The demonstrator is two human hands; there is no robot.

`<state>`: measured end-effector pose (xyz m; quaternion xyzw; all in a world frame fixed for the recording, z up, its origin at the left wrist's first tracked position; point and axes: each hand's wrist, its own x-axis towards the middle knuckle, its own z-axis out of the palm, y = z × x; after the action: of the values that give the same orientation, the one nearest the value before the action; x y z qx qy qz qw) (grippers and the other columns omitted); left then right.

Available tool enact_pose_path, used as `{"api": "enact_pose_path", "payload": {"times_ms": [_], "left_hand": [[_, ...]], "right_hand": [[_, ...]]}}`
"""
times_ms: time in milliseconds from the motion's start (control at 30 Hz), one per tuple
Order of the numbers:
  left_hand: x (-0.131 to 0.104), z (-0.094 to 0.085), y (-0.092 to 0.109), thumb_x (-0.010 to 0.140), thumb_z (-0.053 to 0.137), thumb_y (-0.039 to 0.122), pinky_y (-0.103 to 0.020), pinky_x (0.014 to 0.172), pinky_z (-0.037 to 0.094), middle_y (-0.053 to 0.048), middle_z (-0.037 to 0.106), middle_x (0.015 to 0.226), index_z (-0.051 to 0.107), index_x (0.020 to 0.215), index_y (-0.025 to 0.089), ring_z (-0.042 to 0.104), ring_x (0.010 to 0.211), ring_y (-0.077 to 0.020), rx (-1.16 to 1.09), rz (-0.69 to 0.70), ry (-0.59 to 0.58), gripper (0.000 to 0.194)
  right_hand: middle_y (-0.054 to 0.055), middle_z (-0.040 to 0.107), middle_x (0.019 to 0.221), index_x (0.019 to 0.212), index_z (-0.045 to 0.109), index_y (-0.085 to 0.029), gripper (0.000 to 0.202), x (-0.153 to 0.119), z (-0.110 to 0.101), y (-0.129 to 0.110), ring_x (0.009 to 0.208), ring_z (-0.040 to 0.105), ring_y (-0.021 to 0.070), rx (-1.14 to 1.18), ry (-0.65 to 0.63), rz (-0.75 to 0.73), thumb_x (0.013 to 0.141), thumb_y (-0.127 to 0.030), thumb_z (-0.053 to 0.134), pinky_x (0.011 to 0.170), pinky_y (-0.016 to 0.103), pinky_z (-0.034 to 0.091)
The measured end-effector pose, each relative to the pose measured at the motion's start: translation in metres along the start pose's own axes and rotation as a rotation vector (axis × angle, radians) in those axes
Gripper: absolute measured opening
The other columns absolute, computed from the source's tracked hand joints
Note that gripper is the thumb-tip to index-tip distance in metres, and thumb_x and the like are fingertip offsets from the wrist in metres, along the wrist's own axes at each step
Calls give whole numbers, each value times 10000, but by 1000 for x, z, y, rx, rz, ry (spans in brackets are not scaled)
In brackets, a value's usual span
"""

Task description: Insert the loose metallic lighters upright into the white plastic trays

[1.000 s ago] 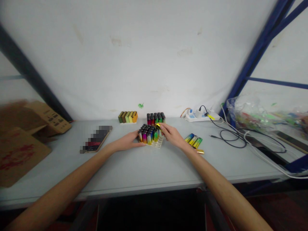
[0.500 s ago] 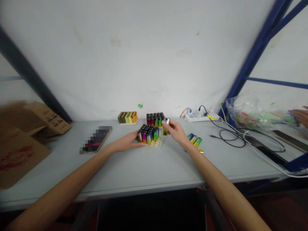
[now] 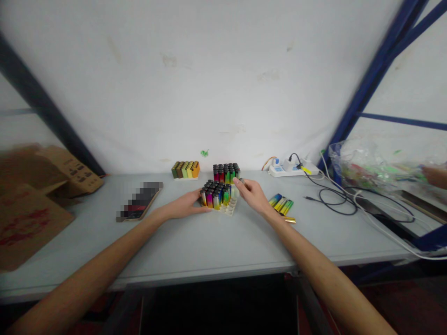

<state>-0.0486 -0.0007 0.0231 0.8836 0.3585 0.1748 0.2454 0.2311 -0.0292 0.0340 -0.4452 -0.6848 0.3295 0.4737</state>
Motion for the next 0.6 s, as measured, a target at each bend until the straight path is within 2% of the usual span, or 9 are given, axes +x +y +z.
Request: {"api": "enact_pose_path", "payload": {"times_ms": [167, 300, 467, 600], "left_hand": [[1, 1, -2, 869, 669, 626, -436, 1043, 493, -141, 661, 1329, 592, 1305, 163, 641, 1165, -331, 10, 4, 5, 641], [0, 1, -3, 877, 663, 619, -430, 1054, 489, -135, 650, 1352, 584, 1317, 173, 633, 1181, -323, -10, 16, 1, 632], [0, 1, -4, 872, 680, 597, -423, 1053, 491, -132, 649, 1357, 567, 1333, 173, 640, 1171, -314, -31, 6, -2, 636], [1, 1, -4, 871, 676, 604, -435, 1059, 486, -136, 658, 1341, 585, 1311, 173, 636, 1171, -318, -24, 8, 3, 623]], "right_hand": [[-34, 369, 505, 540, 376, -228, 533, 3, -2, 10, 511, 352, 115, -195, 109, -48, 924, -578, 495, 514, 279, 265], [-32, 365, 529, 563, 372, -229, 451, 3, -1, 9, 529, 357, 121, -255, 95, -55, 914, -495, 470, 527, 280, 247], [-42, 369, 560, 618, 377, -229, 501, 1, 2, 2, 551, 362, 122, -272, 87, -72, 953, -592, 463, 539, 273, 268], [-52, 474, 616, 817, 492, -228, 432, -3, 3, -6, 578, 446, 133, -268, 50, -122, 988, -623, 464, 572, 261, 343]]}}
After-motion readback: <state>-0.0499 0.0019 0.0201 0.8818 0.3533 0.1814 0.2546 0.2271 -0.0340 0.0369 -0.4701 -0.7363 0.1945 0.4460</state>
